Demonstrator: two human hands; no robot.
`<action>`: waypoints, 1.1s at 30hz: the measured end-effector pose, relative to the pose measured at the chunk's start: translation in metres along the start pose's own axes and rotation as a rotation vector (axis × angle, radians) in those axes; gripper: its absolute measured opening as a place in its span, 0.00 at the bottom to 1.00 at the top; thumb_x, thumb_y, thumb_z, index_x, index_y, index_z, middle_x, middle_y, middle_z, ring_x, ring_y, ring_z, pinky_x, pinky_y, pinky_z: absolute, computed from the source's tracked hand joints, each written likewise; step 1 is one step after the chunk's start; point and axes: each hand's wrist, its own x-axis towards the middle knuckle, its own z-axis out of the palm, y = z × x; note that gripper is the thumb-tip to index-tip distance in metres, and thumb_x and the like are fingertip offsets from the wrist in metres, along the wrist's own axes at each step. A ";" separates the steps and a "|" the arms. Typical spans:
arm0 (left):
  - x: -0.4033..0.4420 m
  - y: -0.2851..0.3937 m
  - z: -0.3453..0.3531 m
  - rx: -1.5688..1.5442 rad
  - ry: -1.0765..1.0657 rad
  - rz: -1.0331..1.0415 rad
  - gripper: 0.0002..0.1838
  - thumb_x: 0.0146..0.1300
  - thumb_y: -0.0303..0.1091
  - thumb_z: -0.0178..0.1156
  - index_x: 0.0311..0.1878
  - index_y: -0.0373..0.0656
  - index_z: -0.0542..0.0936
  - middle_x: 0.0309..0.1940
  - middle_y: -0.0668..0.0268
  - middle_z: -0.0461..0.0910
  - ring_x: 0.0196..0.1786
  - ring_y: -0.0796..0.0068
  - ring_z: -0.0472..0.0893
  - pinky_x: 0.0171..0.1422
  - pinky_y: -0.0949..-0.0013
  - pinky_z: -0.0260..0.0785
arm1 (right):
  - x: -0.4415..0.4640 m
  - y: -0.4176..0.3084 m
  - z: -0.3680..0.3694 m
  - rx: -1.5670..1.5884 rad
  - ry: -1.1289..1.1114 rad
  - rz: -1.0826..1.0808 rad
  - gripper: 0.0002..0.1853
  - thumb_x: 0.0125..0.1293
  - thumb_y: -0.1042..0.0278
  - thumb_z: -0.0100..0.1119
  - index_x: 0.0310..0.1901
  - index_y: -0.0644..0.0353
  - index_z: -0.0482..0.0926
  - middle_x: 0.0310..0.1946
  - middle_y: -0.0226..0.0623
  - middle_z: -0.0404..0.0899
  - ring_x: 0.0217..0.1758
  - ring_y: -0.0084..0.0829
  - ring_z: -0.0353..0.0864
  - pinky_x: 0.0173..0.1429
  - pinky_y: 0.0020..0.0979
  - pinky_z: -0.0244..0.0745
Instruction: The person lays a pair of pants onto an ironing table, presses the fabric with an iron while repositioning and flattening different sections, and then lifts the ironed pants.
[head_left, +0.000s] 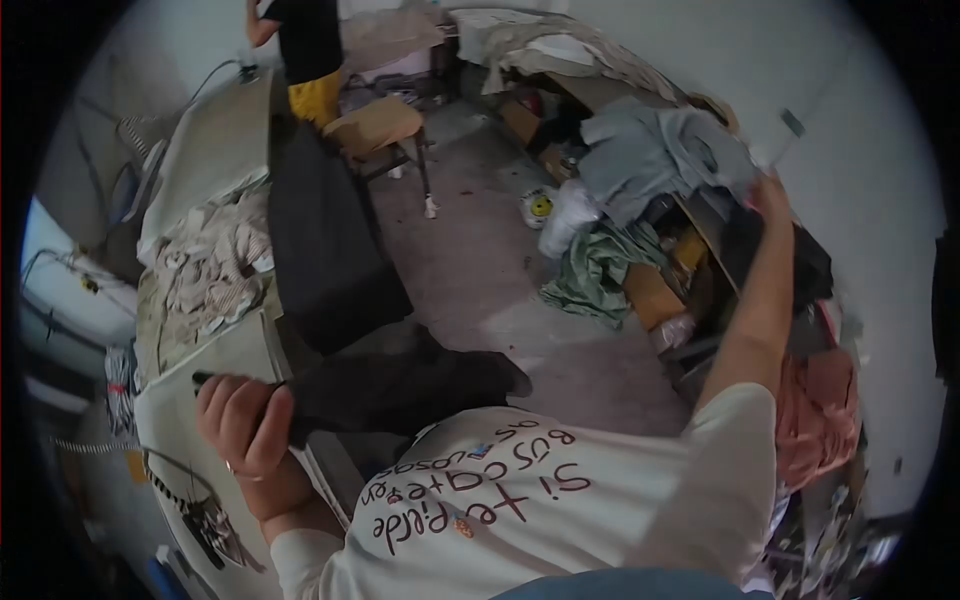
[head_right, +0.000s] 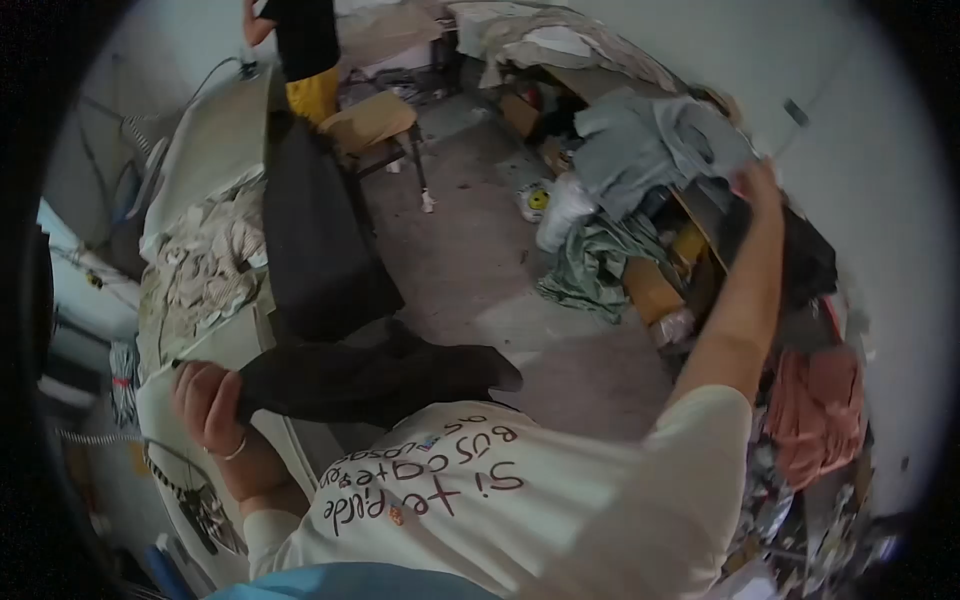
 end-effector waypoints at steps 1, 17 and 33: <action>0.002 -0.006 0.006 -0.003 -0.056 0.028 0.17 0.45 0.24 0.62 0.41 0.45 0.73 0.24 0.64 0.72 0.19 0.68 0.70 0.23 0.69 0.61 | 0.032 0.009 -0.022 -0.082 0.040 0.067 0.14 0.63 0.52 0.50 0.42 0.52 0.71 0.20 0.32 0.71 0.18 0.25 0.68 0.25 0.34 0.74; 0.004 -0.064 0.030 0.043 -0.199 0.063 0.20 0.38 0.24 0.66 0.40 0.45 0.78 0.22 0.70 0.72 0.19 0.77 0.69 0.19 0.77 0.58 | -0.354 0.096 0.380 -0.152 -1.428 -0.255 0.27 0.67 0.65 0.53 0.66 0.56 0.59 0.44 0.36 0.73 0.47 0.23 0.71 0.54 0.25 0.67; -0.038 -0.076 -0.001 0.048 -0.457 -0.004 0.17 0.44 0.25 0.64 0.41 0.42 0.76 0.22 0.68 0.72 0.19 0.75 0.71 0.21 0.74 0.62 | -0.477 0.136 0.508 -0.006 -1.500 0.091 0.22 0.66 0.61 0.52 0.60 0.56 0.68 0.47 0.41 0.75 0.51 0.36 0.75 0.54 0.33 0.69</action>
